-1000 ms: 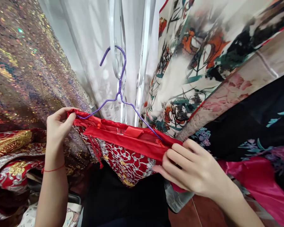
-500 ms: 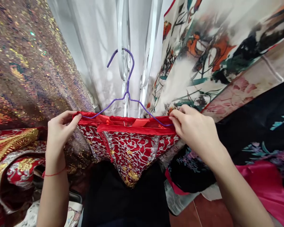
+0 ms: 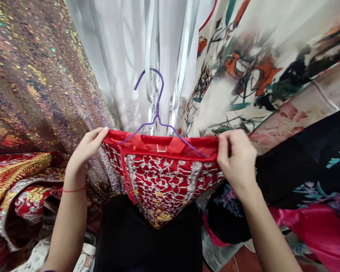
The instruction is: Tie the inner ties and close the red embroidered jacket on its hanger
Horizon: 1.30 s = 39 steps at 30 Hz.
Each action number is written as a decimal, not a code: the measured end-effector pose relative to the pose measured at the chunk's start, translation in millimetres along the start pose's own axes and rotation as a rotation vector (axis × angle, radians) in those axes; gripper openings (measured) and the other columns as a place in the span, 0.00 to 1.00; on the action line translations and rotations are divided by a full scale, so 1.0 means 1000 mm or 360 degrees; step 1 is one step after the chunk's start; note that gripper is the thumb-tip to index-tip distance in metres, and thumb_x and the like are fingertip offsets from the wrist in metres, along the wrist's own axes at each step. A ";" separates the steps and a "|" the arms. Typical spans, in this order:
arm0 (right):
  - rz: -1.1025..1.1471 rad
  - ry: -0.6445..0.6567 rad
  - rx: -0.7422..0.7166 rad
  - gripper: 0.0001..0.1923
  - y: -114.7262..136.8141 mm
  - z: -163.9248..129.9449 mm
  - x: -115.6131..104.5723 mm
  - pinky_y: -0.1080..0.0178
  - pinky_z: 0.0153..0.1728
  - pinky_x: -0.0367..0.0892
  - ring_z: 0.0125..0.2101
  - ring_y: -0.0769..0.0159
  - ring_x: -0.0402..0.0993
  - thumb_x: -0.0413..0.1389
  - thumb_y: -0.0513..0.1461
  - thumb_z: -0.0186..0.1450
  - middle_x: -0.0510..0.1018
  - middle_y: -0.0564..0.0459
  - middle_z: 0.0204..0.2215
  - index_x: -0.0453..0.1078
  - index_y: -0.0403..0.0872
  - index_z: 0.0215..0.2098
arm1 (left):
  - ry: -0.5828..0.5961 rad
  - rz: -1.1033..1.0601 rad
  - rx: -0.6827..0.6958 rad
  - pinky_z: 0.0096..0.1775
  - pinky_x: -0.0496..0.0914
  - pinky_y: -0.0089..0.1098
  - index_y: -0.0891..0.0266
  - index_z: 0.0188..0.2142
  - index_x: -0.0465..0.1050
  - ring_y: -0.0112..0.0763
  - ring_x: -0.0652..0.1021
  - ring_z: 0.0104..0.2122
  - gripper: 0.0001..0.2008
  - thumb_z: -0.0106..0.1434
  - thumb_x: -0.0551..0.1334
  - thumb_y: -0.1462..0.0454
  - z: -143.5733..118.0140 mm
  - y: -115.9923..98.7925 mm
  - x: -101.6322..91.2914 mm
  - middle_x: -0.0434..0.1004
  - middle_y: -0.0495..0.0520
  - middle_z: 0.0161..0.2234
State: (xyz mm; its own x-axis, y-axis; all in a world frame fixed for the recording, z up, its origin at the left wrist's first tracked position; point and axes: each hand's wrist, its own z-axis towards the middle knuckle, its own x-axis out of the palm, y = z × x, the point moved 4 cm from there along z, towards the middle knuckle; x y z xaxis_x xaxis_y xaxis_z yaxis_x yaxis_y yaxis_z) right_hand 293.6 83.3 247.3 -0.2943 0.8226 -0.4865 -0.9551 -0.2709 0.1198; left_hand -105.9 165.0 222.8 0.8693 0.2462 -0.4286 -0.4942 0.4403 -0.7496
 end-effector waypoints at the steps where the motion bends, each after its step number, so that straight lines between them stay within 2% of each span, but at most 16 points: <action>1: 0.0110 0.0110 -0.0047 0.11 0.004 -0.007 0.004 0.62 0.34 0.67 0.30 0.63 0.72 0.46 0.41 0.71 0.75 0.48 0.28 0.66 0.49 0.33 | 0.0050 0.0056 -0.0035 0.30 0.63 0.29 0.61 0.25 0.65 0.28 0.65 0.26 0.23 0.67 0.56 0.46 -0.002 0.009 0.003 0.65 0.48 0.23; 3: 0.0228 0.0214 -0.0086 0.10 0.010 -0.020 0.009 0.62 0.35 0.68 0.31 0.62 0.74 0.48 0.42 0.71 0.77 0.49 0.30 0.68 0.49 0.36 | 0.0020 0.0073 -0.0051 0.34 0.66 0.30 0.60 0.27 0.66 0.30 0.69 0.29 0.23 0.69 0.53 0.46 -0.008 0.024 0.005 0.69 0.49 0.26; 6: 0.0306 0.0233 -0.0053 0.12 0.012 -0.031 0.009 0.58 0.39 0.71 0.35 0.58 0.77 0.48 0.44 0.72 0.80 0.46 0.36 0.70 0.48 0.44 | -0.0105 -0.0089 0.0083 0.43 0.70 0.31 0.60 0.41 0.72 0.33 0.75 0.39 0.20 0.70 0.53 0.48 -0.022 0.035 0.004 0.76 0.53 0.37; 8: 0.0418 0.0319 -0.0068 0.15 0.011 -0.030 0.008 0.55 0.42 0.72 0.39 0.56 0.79 0.49 0.46 0.71 0.80 0.45 0.41 0.70 0.49 0.50 | -0.0093 -0.0204 0.0215 0.49 0.72 0.33 0.58 0.52 0.70 0.34 0.77 0.45 0.19 0.69 0.57 0.50 -0.031 0.038 0.004 0.77 0.56 0.45; 10: 0.0549 0.0435 -0.0154 0.18 0.007 -0.027 0.007 0.54 0.46 0.72 0.44 0.55 0.78 0.52 0.49 0.70 0.79 0.45 0.46 0.69 0.51 0.55 | -0.0094 -0.0227 0.0368 0.53 0.71 0.36 0.57 0.57 0.68 0.35 0.77 0.50 0.22 0.66 0.63 0.53 -0.038 0.038 0.001 0.76 0.57 0.51; 12: 0.0622 0.0532 -0.0294 0.19 0.002 -0.023 0.006 0.54 0.48 0.73 0.45 0.54 0.78 0.57 0.51 0.67 0.77 0.46 0.48 0.71 0.54 0.53 | -0.0148 -0.0071 0.0525 0.56 0.70 0.38 0.56 0.53 0.73 0.36 0.76 0.53 0.18 0.64 0.66 0.57 -0.043 0.036 -0.003 0.75 0.57 0.51; 15: 0.0559 0.0574 -0.0464 0.12 -0.010 -0.020 0.001 0.56 0.45 0.74 0.42 0.56 0.79 0.58 0.51 0.67 0.78 0.46 0.45 0.76 0.54 0.41 | -0.0232 0.0270 0.0687 0.55 0.71 0.37 0.57 0.42 0.78 0.35 0.76 0.51 0.06 0.67 0.63 0.61 -0.045 0.028 -0.005 0.76 0.55 0.50; 18: 0.0494 0.0538 -0.0565 0.09 -0.015 -0.015 -0.005 0.58 0.44 0.75 0.40 0.58 0.80 0.56 0.46 0.69 0.79 0.46 0.44 0.75 0.53 0.37 | -0.0323 0.0335 0.0729 0.53 0.72 0.35 0.58 0.40 0.77 0.33 0.78 0.47 0.07 0.69 0.60 0.62 -0.040 0.018 -0.003 0.77 0.55 0.48; 21: 0.0541 0.0461 -0.0606 0.07 -0.010 -0.008 -0.007 0.57 0.45 0.75 0.41 0.58 0.80 0.56 0.43 0.70 0.80 0.46 0.43 0.74 0.53 0.38 | -0.0464 0.0254 0.0651 0.47 0.73 0.34 0.60 0.38 0.75 0.32 0.79 0.41 0.08 0.69 0.59 0.60 -0.032 0.014 -0.006 0.79 0.55 0.41; 24: 0.0465 0.0366 -0.0566 0.07 -0.005 -0.005 0.000 0.57 0.42 0.74 0.38 0.58 0.79 0.56 0.43 0.69 0.80 0.46 0.39 0.74 0.52 0.37 | -0.0593 0.0190 0.0420 0.39 0.72 0.30 0.61 0.36 0.75 0.29 0.76 0.33 0.10 0.67 0.62 0.57 -0.027 0.018 -0.013 0.78 0.53 0.34; 28: 0.0063 0.0254 -0.0341 0.12 0.000 -0.016 0.015 0.52 0.42 0.73 0.38 0.53 0.78 0.54 0.46 0.70 0.80 0.43 0.38 0.75 0.49 0.37 | -0.0536 0.0011 0.0306 0.40 0.72 0.28 0.60 0.39 0.72 0.27 0.77 0.34 0.12 0.61 0.68 0.56 -0.032 0.019 -0.016 0.76 0.50 0.36; 32: -0.0173 -0.0267 -0.0019 0.09 0.040 -0.043 0.009 0.44 0.51 0.68 0.50 0.45 0.73 0.58 0.40 0.67 0.77 0.35 0.48 0.73 0.45 0.44 | -0.0661 0.0040 0.0389 0.53 0.72 0.36 0.58 0.57 0.63 0.34 0.77 0.48 0.29 0.58 0.70 0.58 -0.057 0.014 -0.007 0.72 0.57 0.50; 34: 0.0023 -0.0475 0.0058 0.07 0.077 -0.063 0.011 0.49 0.48 0.69 0.45 0.51 0.74 0.60 0.35 0.65 0.78 0.41 0.41 0.71 0.46 0.42 | -0.0882 0.0197 0.0419 0.59 0.67 0.40 0.58 0.59 0.62 0.39 0.73 0.55 0.33 0.57 0.72 0.60 -0.076 0.012 0.000 0.69 0.60 0.55; 36: 0.0513 -0.0310 0.0202 0.08 0.114 -0.081 0.031 0.57 0.42 0.71 0.37 0.61 0.75 0.59 0.32 0.65 0.77 0.49 0.34 0.70 0.48 0.41 | -0.1021 0.0289 0.0377 0.59 0.66 0.41 0.59 0.56 0.65 0.40 0.72 0.56 0.27 0.59 0.70 0.61 -0.093 0.013 0.012 0.70 0.60 0.54; 37: 0.0783 -0.0112 0.0297 0.07 0.132 -0.089 0.047 0.61 0.39 0.71 0.35 0.64 0.75 0.57 0.32 0.66 0.77 0.51 0.33 0.69 0.48 0.41 | -0.1006 0.0261 0.0325 0.58 0.67 0.41 0.59 0.54 0.67 0.38 0.73 0.54 0.23 0.61 0.68 0.61 -0.099 0.015 0.019 0.72 0.59 0.52; 39: 0.1160 0.0271 0.0431 0.04 0.166 -0.104 0.081 0.64 0.35 0.71 0.35 0.65 0.75 0.55 0.34 0.69 0.77 0.51 0.35 0.69 0.48 0.42 | -0.0751 0.0086 0.0182 0.55 0.69 0.40 0.59 0.54 0.68 0.36 0.76 0.50 0.16 0.67 0.63 0.61 -0.106 0.023 0.037 0.75 0.58 0.49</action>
State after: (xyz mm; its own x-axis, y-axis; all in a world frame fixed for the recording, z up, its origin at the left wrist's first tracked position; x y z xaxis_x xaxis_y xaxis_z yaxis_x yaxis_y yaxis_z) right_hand 114.9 53.6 137.9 -0.8600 0.3913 -0.3276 -0.5053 -0.5627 0.6543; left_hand -85.4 92.7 135.6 0.7625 0.6242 -0.1701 -0.5581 0.5016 -0.6610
